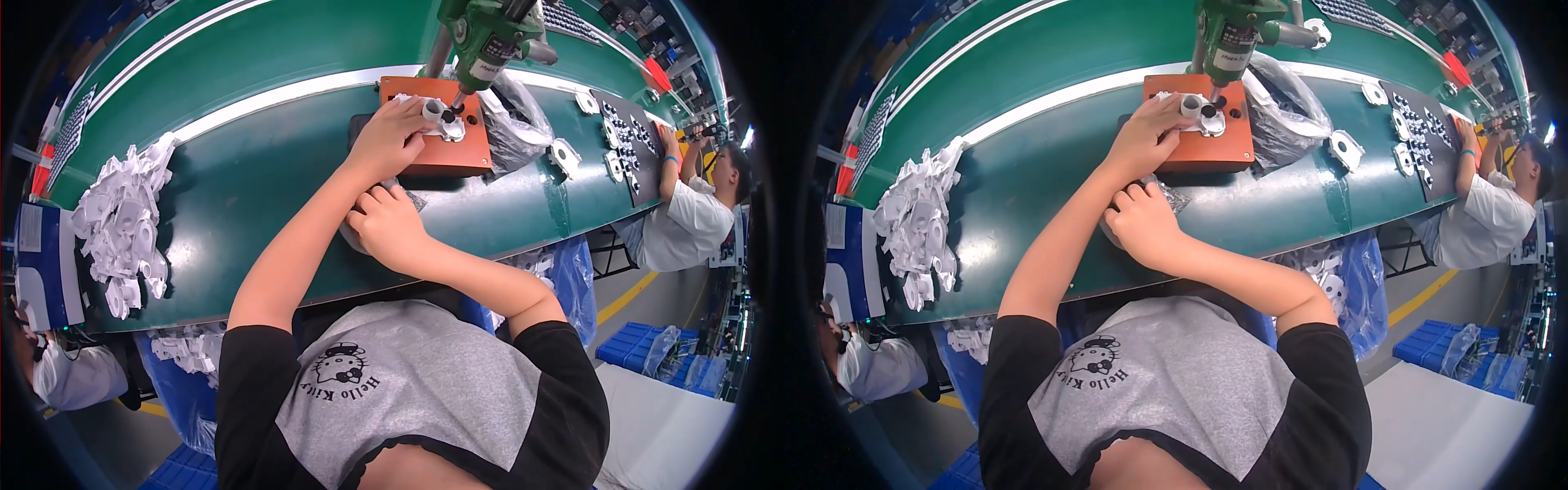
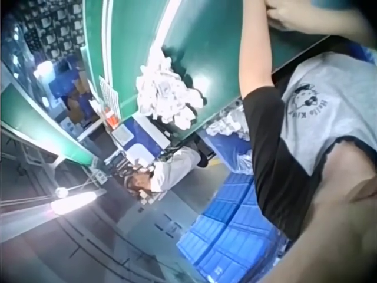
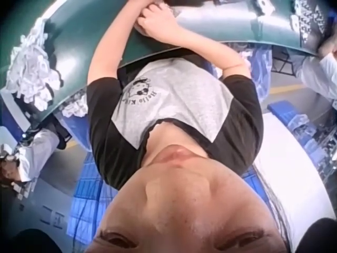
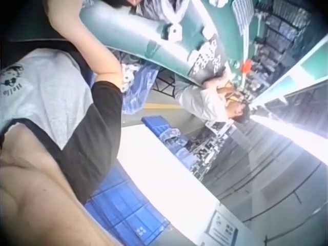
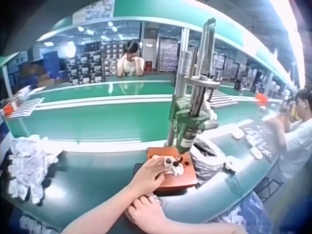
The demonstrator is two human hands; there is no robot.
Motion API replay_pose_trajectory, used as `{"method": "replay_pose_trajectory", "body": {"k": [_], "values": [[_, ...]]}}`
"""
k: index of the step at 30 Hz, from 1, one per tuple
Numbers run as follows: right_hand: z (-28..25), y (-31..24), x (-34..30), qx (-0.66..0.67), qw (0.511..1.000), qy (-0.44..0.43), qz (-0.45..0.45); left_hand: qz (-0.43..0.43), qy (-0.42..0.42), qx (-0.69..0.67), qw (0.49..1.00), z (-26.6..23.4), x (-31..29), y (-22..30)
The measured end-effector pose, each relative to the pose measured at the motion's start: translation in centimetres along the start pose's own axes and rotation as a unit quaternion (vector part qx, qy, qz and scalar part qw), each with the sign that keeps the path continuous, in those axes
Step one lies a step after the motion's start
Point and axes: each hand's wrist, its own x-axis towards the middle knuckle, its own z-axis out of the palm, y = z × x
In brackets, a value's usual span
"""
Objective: Assemble small white plastic components using a manual press machine on a manufacturing line.
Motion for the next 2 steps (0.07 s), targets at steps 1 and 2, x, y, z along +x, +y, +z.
{"method": "replay_pose_trajectory", "body": {"k": [1,2], "values": [[0.09,0.23,-0.12,0.026,1.000,-0.001,-0.002,-0.003,0.002,-0.007,1.000,0.01,-0.03,0.03],[0.23,0.53,-0.24,0.052,0.999,-0.002,-0.005,-0.007,0.005,-0.014,1.000,-0.16,-0.09,0.27]]}}
